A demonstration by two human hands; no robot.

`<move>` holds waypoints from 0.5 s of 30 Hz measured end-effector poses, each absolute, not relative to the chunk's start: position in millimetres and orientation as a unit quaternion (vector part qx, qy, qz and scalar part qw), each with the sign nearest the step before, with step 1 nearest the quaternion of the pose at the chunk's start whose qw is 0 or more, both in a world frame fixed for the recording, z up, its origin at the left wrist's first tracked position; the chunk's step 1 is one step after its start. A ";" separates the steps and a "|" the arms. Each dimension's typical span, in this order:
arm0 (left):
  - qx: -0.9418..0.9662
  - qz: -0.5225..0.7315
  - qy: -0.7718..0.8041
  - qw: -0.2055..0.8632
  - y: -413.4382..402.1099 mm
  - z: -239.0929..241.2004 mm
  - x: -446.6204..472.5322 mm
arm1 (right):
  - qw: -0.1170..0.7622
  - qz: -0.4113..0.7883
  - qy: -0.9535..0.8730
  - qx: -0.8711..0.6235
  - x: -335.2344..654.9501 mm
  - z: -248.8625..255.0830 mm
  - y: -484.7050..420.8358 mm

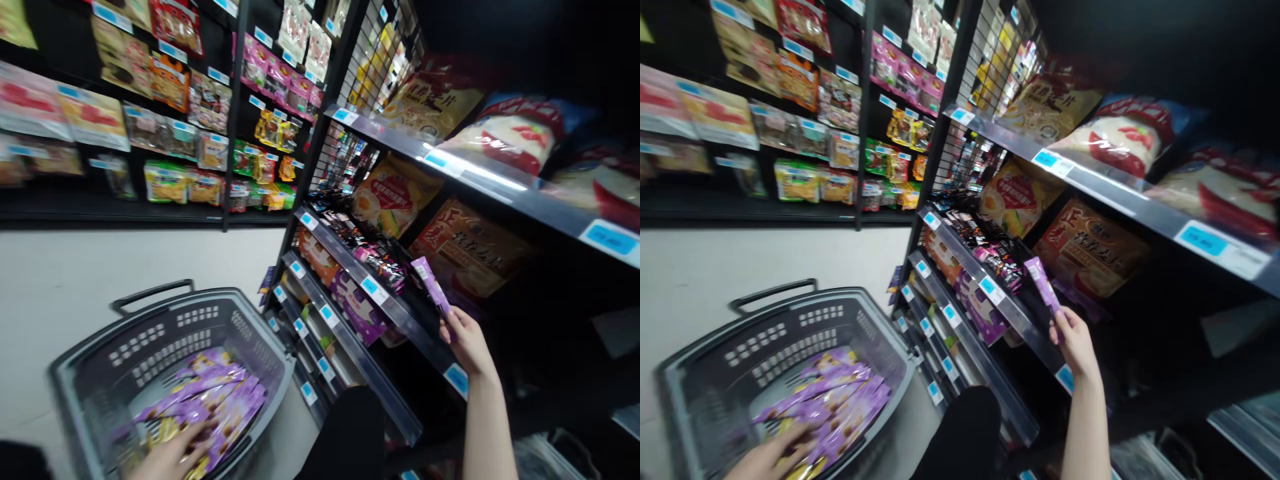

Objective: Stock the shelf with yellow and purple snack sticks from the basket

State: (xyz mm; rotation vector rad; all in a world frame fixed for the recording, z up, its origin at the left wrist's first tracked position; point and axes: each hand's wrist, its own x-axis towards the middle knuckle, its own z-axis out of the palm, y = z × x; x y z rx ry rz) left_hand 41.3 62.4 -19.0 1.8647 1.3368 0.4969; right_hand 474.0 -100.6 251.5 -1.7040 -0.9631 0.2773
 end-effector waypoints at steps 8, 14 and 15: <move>0.430 0.312 0.329 0.781 27.2 39.5 42.4 | 0.393 0.549 -0.477 -0.562 302.7 127.9 -49.5; 0.483 0.282 0.416 0.717 26.6 23.6 34.9 | 0.313 0.610 -0.508 -0.521 252.9 34.5 -29.4; 0.505 0.263 0.439 0.695 27.7 21.1 35.3 | 0.315 0.599 -0.517 -0.524 252.0 25.6 -29.2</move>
